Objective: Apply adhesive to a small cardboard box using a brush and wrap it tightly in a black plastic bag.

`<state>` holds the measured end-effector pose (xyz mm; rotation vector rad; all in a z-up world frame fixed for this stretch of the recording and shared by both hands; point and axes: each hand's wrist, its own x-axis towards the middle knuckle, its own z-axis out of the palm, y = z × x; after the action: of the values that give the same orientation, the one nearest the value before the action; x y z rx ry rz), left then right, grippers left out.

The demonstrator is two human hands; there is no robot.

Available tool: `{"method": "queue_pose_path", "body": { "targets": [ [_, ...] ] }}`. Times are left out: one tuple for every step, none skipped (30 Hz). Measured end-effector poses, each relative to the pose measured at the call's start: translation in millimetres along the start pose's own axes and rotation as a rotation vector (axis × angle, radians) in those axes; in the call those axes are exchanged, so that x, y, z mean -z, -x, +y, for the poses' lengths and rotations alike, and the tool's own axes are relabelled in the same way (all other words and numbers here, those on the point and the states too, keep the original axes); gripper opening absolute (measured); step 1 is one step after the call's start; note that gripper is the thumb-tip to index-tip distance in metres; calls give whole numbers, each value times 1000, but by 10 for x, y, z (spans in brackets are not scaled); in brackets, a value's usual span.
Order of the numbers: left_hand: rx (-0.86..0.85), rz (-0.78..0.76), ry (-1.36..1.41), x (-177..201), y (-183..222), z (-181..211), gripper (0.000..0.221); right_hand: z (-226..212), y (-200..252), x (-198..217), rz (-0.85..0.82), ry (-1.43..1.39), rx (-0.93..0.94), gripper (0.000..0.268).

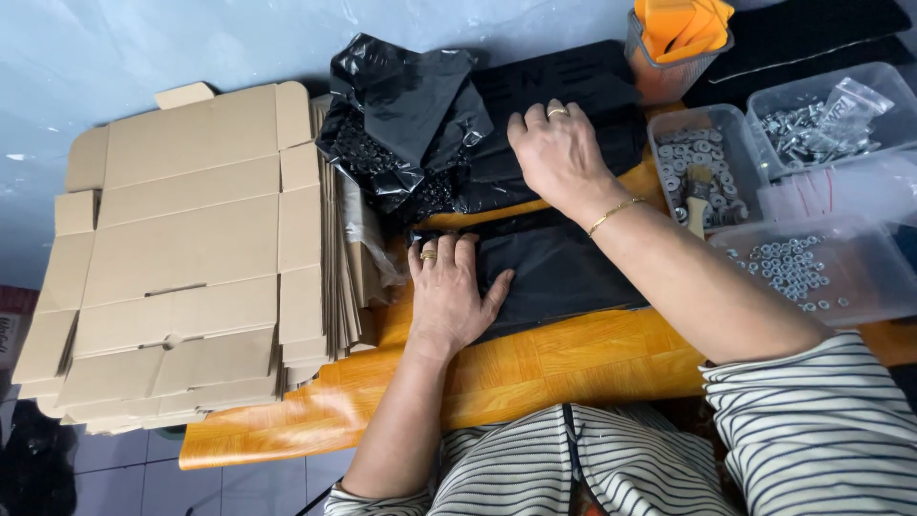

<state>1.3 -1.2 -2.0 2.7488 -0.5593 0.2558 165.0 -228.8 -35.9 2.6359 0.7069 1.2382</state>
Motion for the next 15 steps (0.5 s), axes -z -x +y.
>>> {"method": "queue_pose_path", "body": {
  "targets": [
    [-2,7,-2,8,-11,-2,73,-30,8,-2,6,4,2,31],
    [-1,9,1,9,-4,-1,72,-73,44,-1,-17,7,-6,32],
    [1,11,3,8,0,-3,72,-115,79,-3,-40,9,-14,33],
    [1,15,2,13,-8,-1,72,-101,71,58,-37,10,-12,33],
    [-3,17,1,15,-19,0,71,-85,64,114,-37,17,-14,33],
    [-5,10,0,13,-2,1,71,-96,91,175,-44,20,-20,34],
    [-4,5,-1,21,2,-2,71,-87,89,211,-47,17,-22,34],
    [-3,2,-3,25,-5,3,71,-60,92,253,-60,10,-34,36],
    [-3,-1,-4,32,-13,9,71,-33,94,297,-74,4,-45,38],
    [-8,-4,-4,29,-10,13,71,-39,118,288,-76,6,-50,38],
    [-1,-21,-2,33,-2,13,72,-49,137,283,-69,15,-44,37],
    [11,-27,0,37,-16,10,72,-42,113,264,-55,25,-29,37],
    [12,-18,1,33,-29,5,72,-34,69,286,-49,29,-24,37],
    [9,-14,4,28,-18,0,72,-48,40,307,-4,39,-3,34],
    [6,-9,8,17,-11,-5,72,-60,14,324,40,49,18,31]
  ]
}}
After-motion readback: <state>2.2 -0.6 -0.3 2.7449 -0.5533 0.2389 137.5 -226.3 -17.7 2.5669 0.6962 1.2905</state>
